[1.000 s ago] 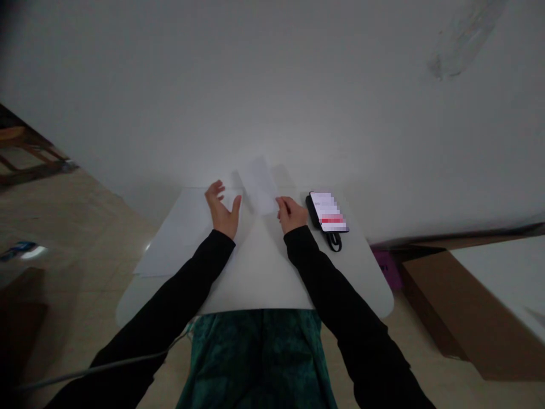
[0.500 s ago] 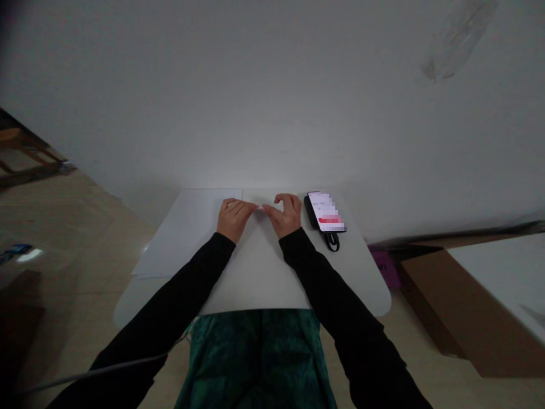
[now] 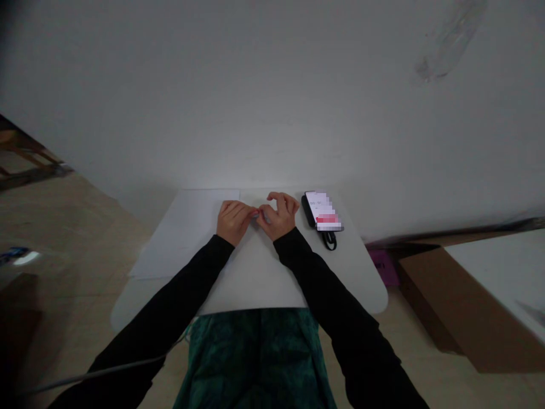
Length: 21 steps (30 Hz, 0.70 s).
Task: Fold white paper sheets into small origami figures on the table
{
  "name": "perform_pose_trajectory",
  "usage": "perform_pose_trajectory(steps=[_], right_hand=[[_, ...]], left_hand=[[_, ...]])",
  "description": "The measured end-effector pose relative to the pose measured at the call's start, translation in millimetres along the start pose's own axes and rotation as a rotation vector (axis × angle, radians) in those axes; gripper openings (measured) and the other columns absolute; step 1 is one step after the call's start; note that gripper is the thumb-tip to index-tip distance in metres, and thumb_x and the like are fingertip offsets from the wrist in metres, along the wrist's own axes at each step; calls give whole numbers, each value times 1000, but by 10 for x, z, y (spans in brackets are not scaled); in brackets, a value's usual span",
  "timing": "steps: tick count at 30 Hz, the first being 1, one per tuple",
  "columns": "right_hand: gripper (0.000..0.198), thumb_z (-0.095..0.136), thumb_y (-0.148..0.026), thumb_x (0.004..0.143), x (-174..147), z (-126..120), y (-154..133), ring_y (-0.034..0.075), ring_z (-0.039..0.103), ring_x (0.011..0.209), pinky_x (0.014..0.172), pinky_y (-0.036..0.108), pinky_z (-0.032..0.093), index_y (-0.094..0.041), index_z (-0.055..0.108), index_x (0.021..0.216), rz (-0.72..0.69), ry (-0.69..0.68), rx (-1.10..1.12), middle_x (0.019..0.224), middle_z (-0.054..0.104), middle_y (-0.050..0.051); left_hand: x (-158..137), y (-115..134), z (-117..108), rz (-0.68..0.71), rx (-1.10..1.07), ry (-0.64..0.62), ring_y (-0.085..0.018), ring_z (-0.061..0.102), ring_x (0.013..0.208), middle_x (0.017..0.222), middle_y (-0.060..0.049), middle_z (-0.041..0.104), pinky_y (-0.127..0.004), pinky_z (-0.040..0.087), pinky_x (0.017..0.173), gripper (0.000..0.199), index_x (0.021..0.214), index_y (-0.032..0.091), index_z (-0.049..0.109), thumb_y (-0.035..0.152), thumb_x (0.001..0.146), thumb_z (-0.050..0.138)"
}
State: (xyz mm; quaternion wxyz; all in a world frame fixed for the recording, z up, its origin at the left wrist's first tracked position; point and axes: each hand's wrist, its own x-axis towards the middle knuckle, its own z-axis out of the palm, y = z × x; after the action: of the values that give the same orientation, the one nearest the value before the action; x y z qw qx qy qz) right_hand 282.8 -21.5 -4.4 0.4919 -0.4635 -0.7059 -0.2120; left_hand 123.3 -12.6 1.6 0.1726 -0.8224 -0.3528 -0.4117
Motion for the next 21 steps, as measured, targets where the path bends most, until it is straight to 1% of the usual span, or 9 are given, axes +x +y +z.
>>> perform_pose_trajectory(steps=[3, 5, 8, 10, 13, 16, 18, 21], right_hand=[[6, 65, -25, 73, 17, 3, 55, 25, 44, 99, 87, 41, 30, -23, 68, 69, 42, 17, 14, 98, 56, 6], [4, 65, -24, 73, 33, -10, 92, 25, 45, 99, 87, 41, 31, -22, 68, 71, 103, 26, 24, 96, 56, 6], [5, 65, -25, 76, 52, -44, 127, 25, 47, 99, 87, 41, 32, -22, 67, 74, 167, 24, 42, 97, 57, 7], [9, 65, -30, 79, 57, -62, 127, 25, 47, 101, 86, 41, 32, -23, 69, 81, 146, -1, 63, 103, 58, 7], [12, 63, -34, 84, 55, -69, 98, 23, 49, 103, 87, 40, 31, -27, 70, 89, 62, -42, 89, 107, 61, 6], [11, 61, -32, 87, 53, -61, 73, 19, 55, 96, 87, 38, 30, -29, 71, 85, -25, -36, 112, 95, 67, 2], [11, 61, -31, 87, 59, -60, 83, 18, 58, 91, 86, 38, 30, -30, 71, 83, -73, 3, 126, 85, 70, -1], [10, 63, -32, 86, 81, -70, 147, 17, 61, 88, 86, 39, 31, -30, 72, 82, -81, 71, 119, 78, 72, -3]], left_hand=[[11, -40, -3, 10, 29, 38, -16, 59, 76, 72, -1, 68, -35, 36, 79, 15, 81, 20, 63, 25, 91, 54], [14, -77, -8, 3, 41, 81, -16, 59, 75, 70, -1, 68, -35, 35, 78, 14, 78, 19, 63, 24, 90, 56], [8, -118, -20, 1, 48, 125, -15, 59, 73, 71, -1, 69, -34, 36, 76, 12, 79, 19, 63, 24, 89, 58], [-2, -125, -29, 16, 53, 123, -16, 59, 74, 74, -2, 70, -35, 36, 77, 9, 84, 19, 64, 23, 89, 58], [-17, -103, -44, 54, 38, 91, -17, 61, 80, 80, -3, 72, -36, 36, 80, 10, 94, 21, 66, 22, 89, 57], [-16, -80, -58, 76, -9, 72, -17, 62, 84, 85, -3, 72, -36, 36, 81, 13, 98, 22, 66, 22, 89, 57], [-4, -96, -71, 76, -29, 72, -17, 62, 84, 84, -3, 72, -36, 36, 81, 12, 96, 22, 66, 23, 89, 57], [19, -192, -97, 59, -11, 109, -16, 62, 79, 78, -1, 72, -36, 35, 80, 8, 90, 23, 67, 23, 88, 59]])
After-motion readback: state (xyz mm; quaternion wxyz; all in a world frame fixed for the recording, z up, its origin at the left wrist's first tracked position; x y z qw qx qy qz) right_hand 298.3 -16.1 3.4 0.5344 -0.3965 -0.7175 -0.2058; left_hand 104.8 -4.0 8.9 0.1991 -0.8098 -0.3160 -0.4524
